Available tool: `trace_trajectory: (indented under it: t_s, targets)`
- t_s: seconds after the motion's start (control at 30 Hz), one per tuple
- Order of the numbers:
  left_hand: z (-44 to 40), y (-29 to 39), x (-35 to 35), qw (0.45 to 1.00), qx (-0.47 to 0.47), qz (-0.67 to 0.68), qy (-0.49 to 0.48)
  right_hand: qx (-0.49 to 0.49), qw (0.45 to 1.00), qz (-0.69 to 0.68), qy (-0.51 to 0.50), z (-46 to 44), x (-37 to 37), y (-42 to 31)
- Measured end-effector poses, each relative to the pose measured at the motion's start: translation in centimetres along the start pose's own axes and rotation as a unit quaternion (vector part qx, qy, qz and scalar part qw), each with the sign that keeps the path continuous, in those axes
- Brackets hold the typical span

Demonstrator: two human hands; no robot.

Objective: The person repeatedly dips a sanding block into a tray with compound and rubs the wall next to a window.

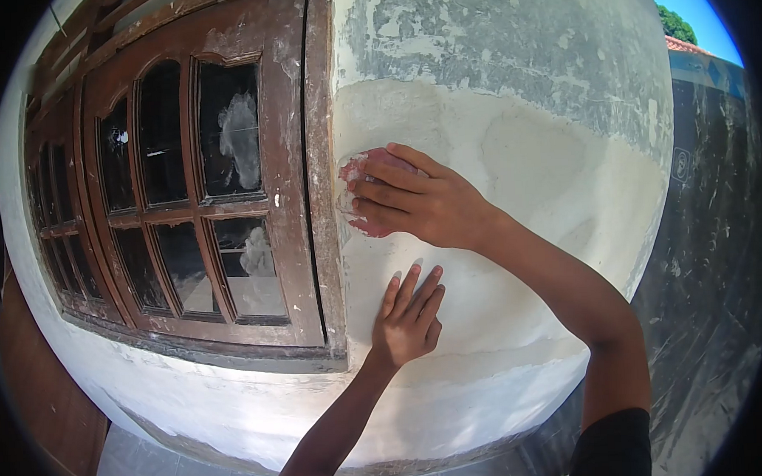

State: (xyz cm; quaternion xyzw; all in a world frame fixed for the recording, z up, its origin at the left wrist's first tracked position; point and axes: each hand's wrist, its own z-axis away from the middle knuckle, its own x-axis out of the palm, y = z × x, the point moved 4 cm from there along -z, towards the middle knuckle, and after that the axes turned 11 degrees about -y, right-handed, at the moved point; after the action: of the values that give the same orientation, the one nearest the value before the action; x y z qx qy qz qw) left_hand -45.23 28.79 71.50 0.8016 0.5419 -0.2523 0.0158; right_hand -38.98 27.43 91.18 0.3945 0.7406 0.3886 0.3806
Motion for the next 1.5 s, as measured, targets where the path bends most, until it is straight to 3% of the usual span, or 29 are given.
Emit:
trace_trajectory:
  t_s: [0.2,0.47,1.1,1.33,1.5]
  targets:
    - [0.0,0.1,-0.1,1.0,0.0,0.014,0.008,0.014,0.998,0.027,-0.049,2.5,-1.0,0.0]
    - [-0.1,0.0,-0.2,1.0,-0.002,0.024,0.017,0.029,0.999,0.032,-0.005,-0.3,-1.0,-0.1]
    - [0.1,0.0,-0.1,1.0,0.002,0.021,0.012,0.048,0.999,0.026,-0.005,-0.4,0.3,-1.0]
    - [0.1,0.2,-0.1,0.999,-0.002,0.037,0.026,0.114,0.991,0.054,-0.049,5.9,0.0,-2.8]
    - [0.2,0.2,0.0,0.998,-0.014,0.058,0.023,0.126,0.991,0.034,-0.002,3.6,-0.6,-3.1]
